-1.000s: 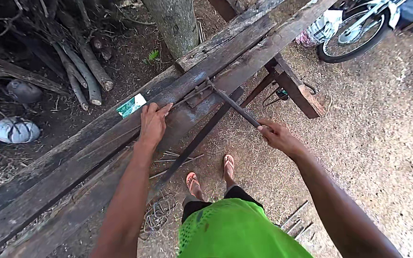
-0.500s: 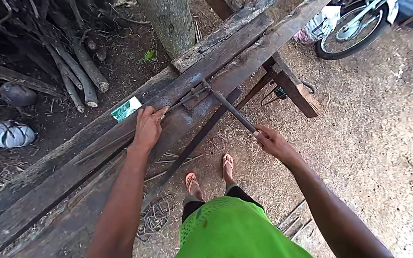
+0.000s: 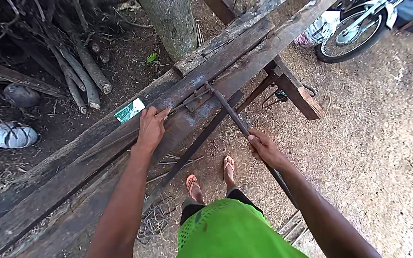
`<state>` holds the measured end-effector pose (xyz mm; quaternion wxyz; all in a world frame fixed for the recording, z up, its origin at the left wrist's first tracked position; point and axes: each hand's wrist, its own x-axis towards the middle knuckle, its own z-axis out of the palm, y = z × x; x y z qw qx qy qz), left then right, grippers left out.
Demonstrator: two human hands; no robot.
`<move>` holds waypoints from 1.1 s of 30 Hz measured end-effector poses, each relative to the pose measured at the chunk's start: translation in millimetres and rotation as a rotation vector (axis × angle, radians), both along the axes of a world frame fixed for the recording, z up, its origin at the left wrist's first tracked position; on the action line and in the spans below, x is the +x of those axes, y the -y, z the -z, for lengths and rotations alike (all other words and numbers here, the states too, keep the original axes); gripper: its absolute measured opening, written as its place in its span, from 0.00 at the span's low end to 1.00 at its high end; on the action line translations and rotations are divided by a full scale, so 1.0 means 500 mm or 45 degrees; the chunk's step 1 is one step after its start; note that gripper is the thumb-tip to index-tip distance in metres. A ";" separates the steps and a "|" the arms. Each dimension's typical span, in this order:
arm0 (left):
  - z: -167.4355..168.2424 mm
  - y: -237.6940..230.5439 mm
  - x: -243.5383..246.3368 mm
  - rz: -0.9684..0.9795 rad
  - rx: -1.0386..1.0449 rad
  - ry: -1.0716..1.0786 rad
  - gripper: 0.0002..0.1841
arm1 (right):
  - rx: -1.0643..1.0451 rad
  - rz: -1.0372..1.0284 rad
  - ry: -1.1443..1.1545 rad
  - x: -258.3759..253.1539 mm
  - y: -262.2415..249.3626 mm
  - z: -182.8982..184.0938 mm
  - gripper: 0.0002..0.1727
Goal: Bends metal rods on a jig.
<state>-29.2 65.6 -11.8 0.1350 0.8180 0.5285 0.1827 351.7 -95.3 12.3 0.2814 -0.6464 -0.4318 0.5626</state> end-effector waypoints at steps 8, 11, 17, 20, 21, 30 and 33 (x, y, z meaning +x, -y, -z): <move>0.012 0.004 -0.001 -0.021 0.054 -0.011 0.22 | -0.264 0.290 -0.548 -0.094 0.013 0.029 0.26; 0.017 0.006 -0.002 -0.031 0.080 -0.014 0.23 | -0.287 0.379 -0.684 -0.141 0.023 0.046 0.28; 0.020 0.000 -0.003 -0.019 0.094 -0.013 0.23 | -0.209 0.358 -0.665 -0.147 0.042 0.061 0.29; 0.023 -0.006 -0.003 -0.016 0.127 -0.016 0.23 | -0.185 0.366 -0.641 -0.155 0.039 0.059 0.29; 0.024 -0.007 -0.004 -0.012 0.133 -0.015 0.23 | -0.176 0.373 -0.619 -0.159 0.036 0.058 0.28; 0.032 0.002 -0.003 -0.038 0.148 -0.026 0.24 | -0.141 0.436 -0.664 -0.184 0.039 0.071 0.29; 0.032 0.001 -0.003 -0.046 0.157 -0.041 0.24 | -0.144 0.463 -0.714 -0.200 0.036 0.077 0.29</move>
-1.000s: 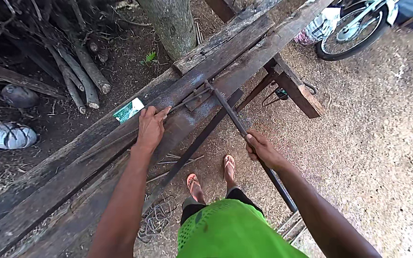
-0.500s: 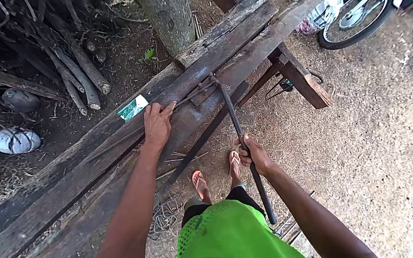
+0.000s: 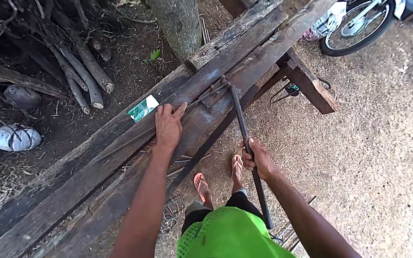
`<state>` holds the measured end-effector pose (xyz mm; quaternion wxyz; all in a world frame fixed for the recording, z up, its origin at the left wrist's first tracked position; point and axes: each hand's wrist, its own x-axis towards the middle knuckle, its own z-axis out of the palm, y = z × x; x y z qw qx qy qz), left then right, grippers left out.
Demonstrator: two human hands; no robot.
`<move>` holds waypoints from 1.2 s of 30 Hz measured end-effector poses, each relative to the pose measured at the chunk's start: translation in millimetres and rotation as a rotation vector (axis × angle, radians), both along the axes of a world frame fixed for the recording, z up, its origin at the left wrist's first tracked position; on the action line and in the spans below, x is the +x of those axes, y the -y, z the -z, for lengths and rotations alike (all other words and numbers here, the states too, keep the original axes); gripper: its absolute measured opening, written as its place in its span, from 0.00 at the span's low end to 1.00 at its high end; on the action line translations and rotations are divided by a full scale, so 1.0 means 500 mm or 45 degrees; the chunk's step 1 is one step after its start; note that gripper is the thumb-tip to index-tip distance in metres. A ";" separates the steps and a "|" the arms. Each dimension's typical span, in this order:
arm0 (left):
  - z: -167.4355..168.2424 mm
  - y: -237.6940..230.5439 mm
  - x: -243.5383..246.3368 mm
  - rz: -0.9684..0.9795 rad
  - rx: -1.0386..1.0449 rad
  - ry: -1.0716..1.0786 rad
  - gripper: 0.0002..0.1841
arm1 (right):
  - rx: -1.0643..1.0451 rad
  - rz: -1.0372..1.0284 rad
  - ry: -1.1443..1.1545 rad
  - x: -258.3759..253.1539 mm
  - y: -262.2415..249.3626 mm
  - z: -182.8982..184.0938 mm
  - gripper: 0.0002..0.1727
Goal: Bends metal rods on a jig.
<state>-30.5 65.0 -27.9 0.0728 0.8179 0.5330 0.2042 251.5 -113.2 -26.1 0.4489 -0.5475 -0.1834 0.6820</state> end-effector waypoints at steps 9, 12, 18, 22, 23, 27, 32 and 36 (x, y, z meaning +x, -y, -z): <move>0.003 0.000 0.006 -0.022 -0.017 -0.005 0.24 | -0.013 0.128 0.043 -0.052 0.001 0.011 0.30; 0.000 0.000 0.006 -0.022 -0.045 0.014 0.24 | -0.036 0.155 0.079 -0.065 0.000 0.007 0.30; -0.002 0.014 0.002 0.004 -0.036 0.027 0.26 | -0.039 0.196 0.099 -0.085 -0.001 0.009 0.29; -0.001 0.011 0.001 0.003 -0.039 0.013 0.26 | -0.079 0.260 0.100 -0.121 -0.008 0.006 0.30; 0.000 0.009 0.001 0.003 -0.037 0.014 0.26 | -0.089 0.299 0.078 -0.138 -0.012 0.008 0.30; 0.003 0.007 -0.001 0.009 -0.012 0.005 0.25 | -0.079 0.344 0.014 -0.157 -0.015 0.016 0.29; 0.006 0.003 -0.007 0.026 0.019 0.001 0.22 | -0.091 0.103 0.090 -0.057 0.029 -0.001 0.28; 0.006 -0.006 -0.006 0.034 0.027 0.002 0.21 | -0.096 -0.040 0.556 0.071 0.162 -0.044 0.27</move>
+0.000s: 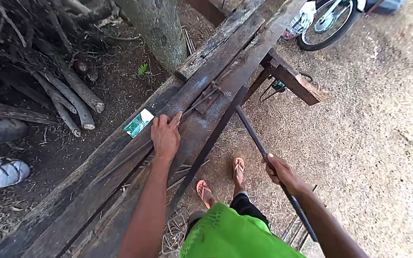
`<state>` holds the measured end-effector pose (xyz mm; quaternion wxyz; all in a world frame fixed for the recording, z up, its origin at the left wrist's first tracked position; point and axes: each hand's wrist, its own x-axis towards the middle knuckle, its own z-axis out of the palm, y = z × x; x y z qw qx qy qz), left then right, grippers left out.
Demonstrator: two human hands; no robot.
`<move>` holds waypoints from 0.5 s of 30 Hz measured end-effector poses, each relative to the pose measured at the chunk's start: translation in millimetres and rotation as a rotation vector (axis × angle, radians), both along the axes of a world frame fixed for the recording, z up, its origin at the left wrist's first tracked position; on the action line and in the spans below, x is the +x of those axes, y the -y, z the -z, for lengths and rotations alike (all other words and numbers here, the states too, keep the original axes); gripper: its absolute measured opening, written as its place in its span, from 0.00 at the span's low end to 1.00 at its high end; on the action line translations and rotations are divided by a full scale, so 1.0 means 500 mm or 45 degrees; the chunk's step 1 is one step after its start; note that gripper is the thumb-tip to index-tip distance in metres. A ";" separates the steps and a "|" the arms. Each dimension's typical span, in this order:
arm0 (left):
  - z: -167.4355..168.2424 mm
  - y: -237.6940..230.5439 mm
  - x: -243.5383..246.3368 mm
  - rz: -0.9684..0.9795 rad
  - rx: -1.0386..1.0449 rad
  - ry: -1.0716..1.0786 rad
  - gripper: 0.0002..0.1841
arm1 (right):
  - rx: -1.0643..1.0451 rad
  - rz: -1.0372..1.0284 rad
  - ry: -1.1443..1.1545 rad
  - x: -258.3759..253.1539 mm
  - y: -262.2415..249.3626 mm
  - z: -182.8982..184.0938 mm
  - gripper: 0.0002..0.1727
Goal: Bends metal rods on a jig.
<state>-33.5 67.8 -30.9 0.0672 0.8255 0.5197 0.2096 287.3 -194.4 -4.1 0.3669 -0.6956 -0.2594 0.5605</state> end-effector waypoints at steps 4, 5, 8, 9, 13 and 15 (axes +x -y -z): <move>-0.023 0.005 0.009 -0.003 -0.094 0.047 0.19 | 0.004 0.033 0.320 0.074 0.142 -0.059 0.25; -0.048 0.011 0.017 -0.010 -0.137 0.074 0.18 | -0.001 0.051 0.399 0.079 0.168 -0.070 0.22; -0.161 0.042 0.057 -0.010 -0.172 0.199 0.19 | -0.030 0.179 0.623 0.070 0.204 -0.101 0.20; -0.203 0.052 0.071 0.012 -0.190 0.273 0.19 | -0.021 0.219 0.640 0.063 0.201 -0.111 0.18; -0.344 0.032 0.147 0.067 -0.168 0.746 0.20 | 0.257 0.239 0.613 0.065 0.081 -0.169 0.18; -0.390 0.030 0.187 0.002 -0.094 0.830 0.19 | 0.442 0.189 0.563 0.079 -0.008 -0.195 0.19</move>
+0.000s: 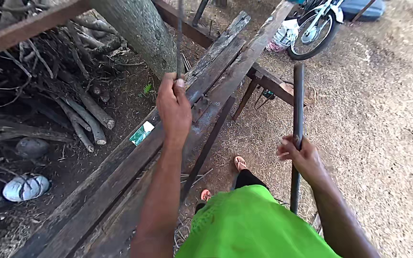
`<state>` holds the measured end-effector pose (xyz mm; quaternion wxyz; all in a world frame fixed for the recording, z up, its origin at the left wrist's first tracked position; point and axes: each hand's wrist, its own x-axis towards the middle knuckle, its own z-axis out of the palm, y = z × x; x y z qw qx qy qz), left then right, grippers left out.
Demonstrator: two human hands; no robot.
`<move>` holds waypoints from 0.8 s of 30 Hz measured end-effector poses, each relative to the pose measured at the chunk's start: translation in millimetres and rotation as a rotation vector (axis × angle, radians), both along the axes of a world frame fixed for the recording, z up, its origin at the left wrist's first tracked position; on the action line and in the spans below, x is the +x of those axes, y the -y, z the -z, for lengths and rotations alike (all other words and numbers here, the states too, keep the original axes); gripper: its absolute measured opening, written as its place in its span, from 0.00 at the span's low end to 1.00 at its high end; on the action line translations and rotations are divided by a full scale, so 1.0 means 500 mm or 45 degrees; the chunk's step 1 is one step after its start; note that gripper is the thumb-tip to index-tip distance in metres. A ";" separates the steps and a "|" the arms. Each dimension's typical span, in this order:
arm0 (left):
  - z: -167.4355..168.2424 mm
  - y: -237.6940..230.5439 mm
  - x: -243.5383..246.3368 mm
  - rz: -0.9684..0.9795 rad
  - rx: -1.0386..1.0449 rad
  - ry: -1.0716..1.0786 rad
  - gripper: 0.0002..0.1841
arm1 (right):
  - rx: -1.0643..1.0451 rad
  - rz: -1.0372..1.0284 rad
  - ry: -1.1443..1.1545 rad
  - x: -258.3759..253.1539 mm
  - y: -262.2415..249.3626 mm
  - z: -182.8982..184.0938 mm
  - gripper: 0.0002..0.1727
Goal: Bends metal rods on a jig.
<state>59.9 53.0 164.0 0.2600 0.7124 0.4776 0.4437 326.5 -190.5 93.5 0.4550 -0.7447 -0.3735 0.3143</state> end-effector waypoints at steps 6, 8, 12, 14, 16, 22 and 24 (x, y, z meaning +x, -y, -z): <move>0.025 -0.006 0.165 0.063 -0.326 0.456 0.12 | 0.164 -0.371 0.353 0.084 -0.258 -0.040 0.22; 0.075 -0.008 0.247 0.053 -0.519 0.792 0.10 | 0.162 -0.572 0.334 0.122 -0.329 -0.032 0.22; 0.159 -0.001 0.359 -0.182 -0.720 1.142 0.12 | 0.012 -0.876 0.259 0.208 -0.438 0.007 0.17; 0.189 -0.001 0.384 -0.257 -0.716 1.219 0.12 | -0.045 -1.002 0.277 0.250 -0.487 0.015 0.17; 0.203 0.004 0.397 -0.296 -0.726 1.239 0.12 | -0.072 -1.152 0.287 0.284 -0.534 0.019 0.17; 0.205 0.073 0.300 -0.357 -0.993 0.553 0.15 | 0.048 -1.504 0.520 0.328 -0.690 0.026 0.12; 0.202 0.127 0.250 -0.546 -0.965 0.363 0.15 | 0.082 -1.589 0.587 0.329 -0.732 0.024 0.13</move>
